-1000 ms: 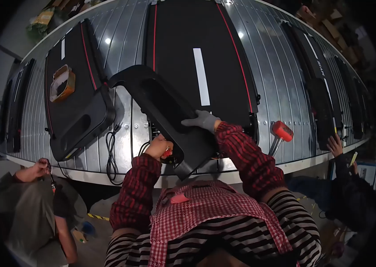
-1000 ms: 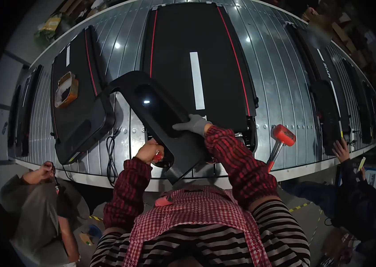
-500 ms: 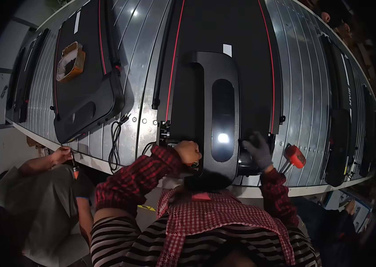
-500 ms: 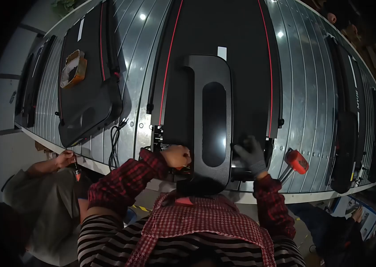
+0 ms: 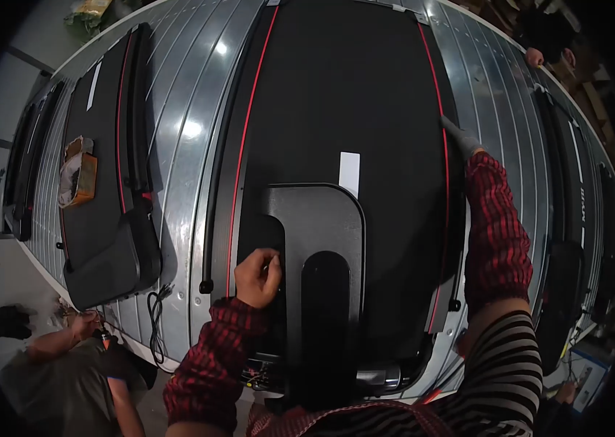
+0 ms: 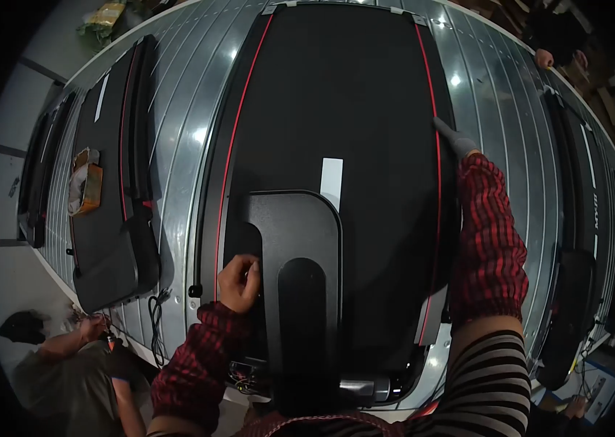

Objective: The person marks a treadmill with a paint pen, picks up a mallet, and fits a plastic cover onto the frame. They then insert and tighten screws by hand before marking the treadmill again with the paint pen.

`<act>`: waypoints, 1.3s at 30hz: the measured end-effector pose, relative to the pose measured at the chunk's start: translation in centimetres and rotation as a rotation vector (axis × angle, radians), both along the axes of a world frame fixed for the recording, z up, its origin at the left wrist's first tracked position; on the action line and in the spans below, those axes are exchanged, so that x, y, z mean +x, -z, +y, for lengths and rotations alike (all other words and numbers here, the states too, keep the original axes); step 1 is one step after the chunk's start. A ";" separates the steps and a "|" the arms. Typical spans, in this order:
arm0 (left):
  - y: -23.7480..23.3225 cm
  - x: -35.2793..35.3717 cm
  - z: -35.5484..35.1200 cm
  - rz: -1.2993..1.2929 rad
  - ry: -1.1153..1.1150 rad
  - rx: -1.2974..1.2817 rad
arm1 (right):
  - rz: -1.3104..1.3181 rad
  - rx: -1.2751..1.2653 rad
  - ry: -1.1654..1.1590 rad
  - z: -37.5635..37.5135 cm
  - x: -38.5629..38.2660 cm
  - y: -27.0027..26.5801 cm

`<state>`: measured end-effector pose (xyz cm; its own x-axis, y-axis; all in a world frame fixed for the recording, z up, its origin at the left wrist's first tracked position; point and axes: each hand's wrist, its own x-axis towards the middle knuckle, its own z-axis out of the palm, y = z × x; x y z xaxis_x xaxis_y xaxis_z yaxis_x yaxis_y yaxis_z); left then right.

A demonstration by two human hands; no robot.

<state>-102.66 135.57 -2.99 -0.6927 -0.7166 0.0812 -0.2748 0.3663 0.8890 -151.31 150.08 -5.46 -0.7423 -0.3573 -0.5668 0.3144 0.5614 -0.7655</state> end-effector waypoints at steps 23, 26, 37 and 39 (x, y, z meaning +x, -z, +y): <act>0.4 0.6 0.1 0.093 -0.059 -0.202 | 0.383 -0.467 0.274 12.5 15.4 -27.4; -1.6 3.0 1.2 -0.019 -0.024 0.034 | 0.346 -0.598 0.234 16.6 20.2 -28.8; -0.1 21.0 -1.1 0.373 -0.313 0.963 | 0.521 -0.648 0.508 23.1 29.2 -28.2; 1.8 20.8 -2.0 0.303 -0.325 0.982 | 0.539 -0.645 0.521 23.4 29.9 -28.0</act>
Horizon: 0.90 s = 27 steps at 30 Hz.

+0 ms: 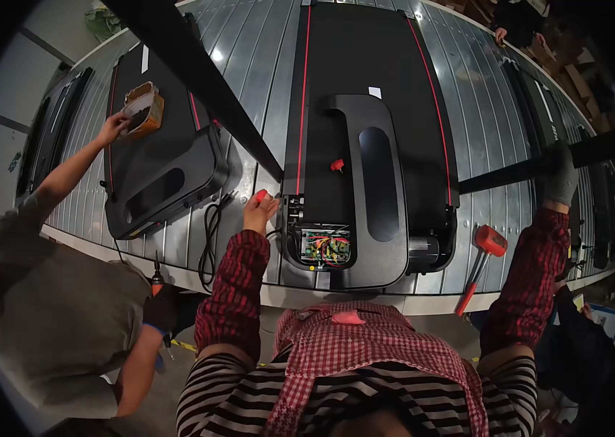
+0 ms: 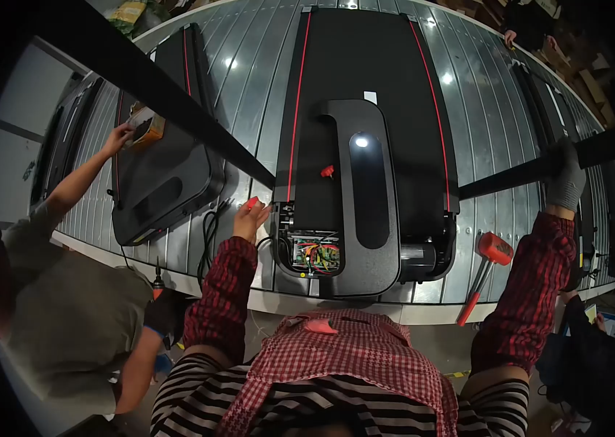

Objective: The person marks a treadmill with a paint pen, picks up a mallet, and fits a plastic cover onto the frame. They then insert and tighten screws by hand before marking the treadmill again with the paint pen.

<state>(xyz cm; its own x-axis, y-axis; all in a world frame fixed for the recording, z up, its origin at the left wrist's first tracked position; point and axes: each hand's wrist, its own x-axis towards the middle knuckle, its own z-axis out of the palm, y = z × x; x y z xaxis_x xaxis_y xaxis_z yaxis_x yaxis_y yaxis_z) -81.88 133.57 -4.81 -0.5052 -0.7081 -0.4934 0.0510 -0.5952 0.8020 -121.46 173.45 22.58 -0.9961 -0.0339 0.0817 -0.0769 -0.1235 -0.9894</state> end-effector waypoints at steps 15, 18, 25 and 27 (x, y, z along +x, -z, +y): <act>2.9 -2.2 -2.6 -0.090 0.197 0.325 | 0.092 0.257 0.070 1.1 -2.3 1.7; 2.9 -1.5 -3.1 0.016 0.315 0.411 | 0.175 0.516 0.142 0.2 1.2 6.1; 3.2 -1.1 -4.0 -0.088 0.514 0.038 | 0.570 0.912 -0.327 -18.6 16.4 11.0; 3.6 -1.0 -4.0 -0.084 0.494 0.073 | 0.501 0.940 -0.767 -23.6 17.6 11.5</act>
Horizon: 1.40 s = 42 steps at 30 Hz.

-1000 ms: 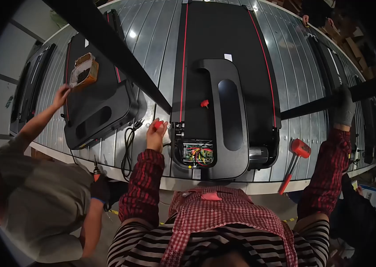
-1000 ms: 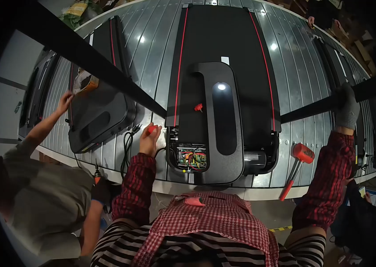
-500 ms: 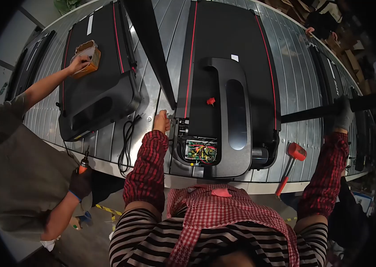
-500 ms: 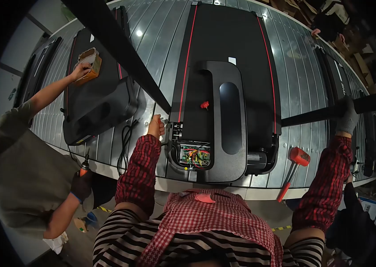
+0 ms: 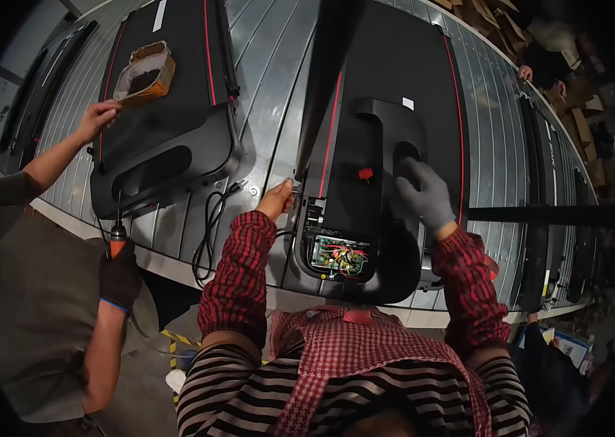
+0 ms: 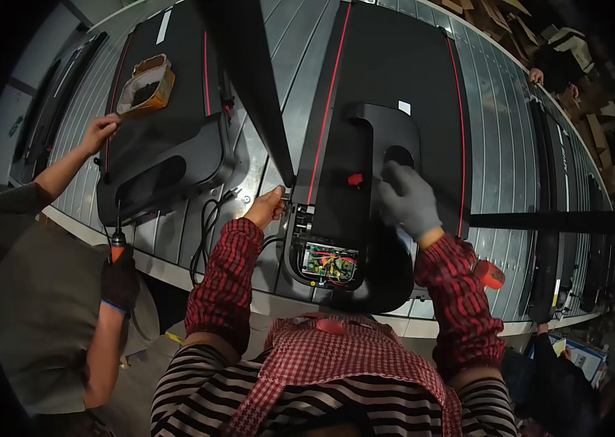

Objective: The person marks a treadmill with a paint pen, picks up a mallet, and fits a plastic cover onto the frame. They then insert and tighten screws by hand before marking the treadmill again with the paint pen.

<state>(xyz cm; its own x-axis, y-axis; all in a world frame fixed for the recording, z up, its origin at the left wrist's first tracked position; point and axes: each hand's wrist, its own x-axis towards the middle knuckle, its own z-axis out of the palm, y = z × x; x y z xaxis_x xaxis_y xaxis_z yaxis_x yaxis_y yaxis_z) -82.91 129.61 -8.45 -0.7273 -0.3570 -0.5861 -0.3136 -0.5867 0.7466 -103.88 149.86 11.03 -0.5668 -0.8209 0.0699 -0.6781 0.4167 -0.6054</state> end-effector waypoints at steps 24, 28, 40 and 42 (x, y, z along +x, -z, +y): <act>2.6 0.3 1.2 0.155 -0.303 0.011 | -0.085 -0.355 -0.636 -9.4 11.2 -20.7; 0.6 -0.2 1.8 0.235 -0.445 0.107 | -0.241 -0.352 -0.630 -10.0 9.6 -20.4; -0.9 -0.6 0.4 -0.013 -0.554 0.035 | 0.574 0.681 -0.501 -7.1 0.6 8.0; -1.0 -1.0 0.5 -0.375 -0.231 -0.010 | 0.809 0.853 -0.486 -7.0 1.9 9.7</act>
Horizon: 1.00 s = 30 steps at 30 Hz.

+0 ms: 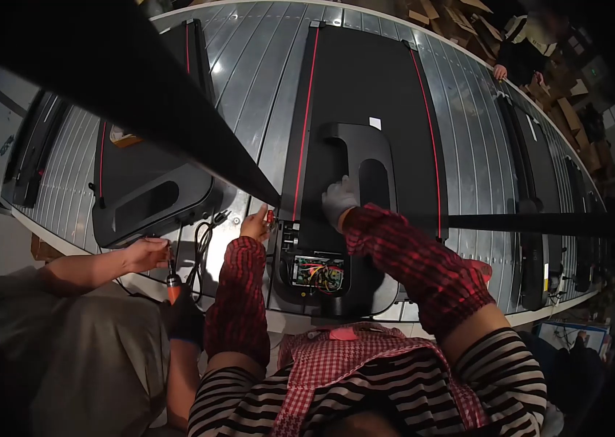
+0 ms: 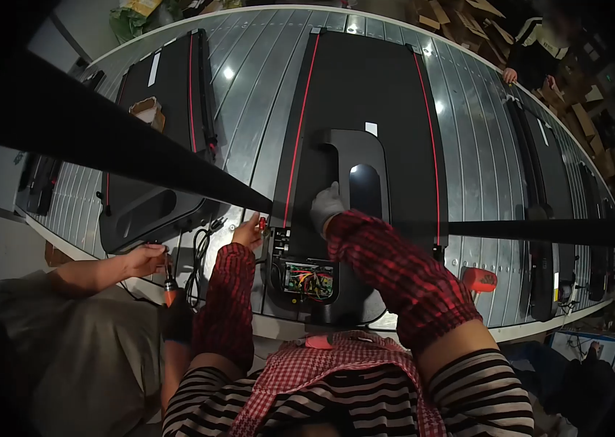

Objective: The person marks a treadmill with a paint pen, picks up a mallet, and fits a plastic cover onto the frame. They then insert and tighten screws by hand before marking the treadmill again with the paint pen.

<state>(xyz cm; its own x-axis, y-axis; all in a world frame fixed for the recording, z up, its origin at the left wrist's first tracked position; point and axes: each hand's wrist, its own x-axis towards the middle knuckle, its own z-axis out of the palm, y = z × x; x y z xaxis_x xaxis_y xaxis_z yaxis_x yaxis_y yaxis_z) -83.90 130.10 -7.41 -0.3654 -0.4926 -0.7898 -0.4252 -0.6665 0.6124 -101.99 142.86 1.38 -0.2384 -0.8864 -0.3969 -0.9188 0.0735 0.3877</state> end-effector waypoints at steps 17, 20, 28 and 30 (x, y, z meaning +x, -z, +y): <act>7.2 2.3 -0.9 0.174 0.103 -0.209 | -1.410 -1.203 0.876 18.6 -4.8 -4.7; 7.2 1.9 -2.0 0.390 -0.196 0.298 | -1.361 -1.534 1.368 28.7 -9.0 -2.9; 4.3 1.1 -2.5 0.407 0.138 0.245 | -0.681 -1.244 1.416 34.0 -16.4 6.3; 4.8 2.5 -3.0 0.304 0.519 -0.328 | -0.779 -1.186 1.557 33.0 -16.9 7.9</act>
<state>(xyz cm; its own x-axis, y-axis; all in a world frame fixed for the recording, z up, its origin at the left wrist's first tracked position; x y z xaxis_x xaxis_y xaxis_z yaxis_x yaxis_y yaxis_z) -81.37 127.13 -12.25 -0.8009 -0.3901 -0.4543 -0.4166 -0.1821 0.8907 -118.93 175.90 -6.48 -0.9578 -0.0100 -0.2874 0.2195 0.6204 -0.7530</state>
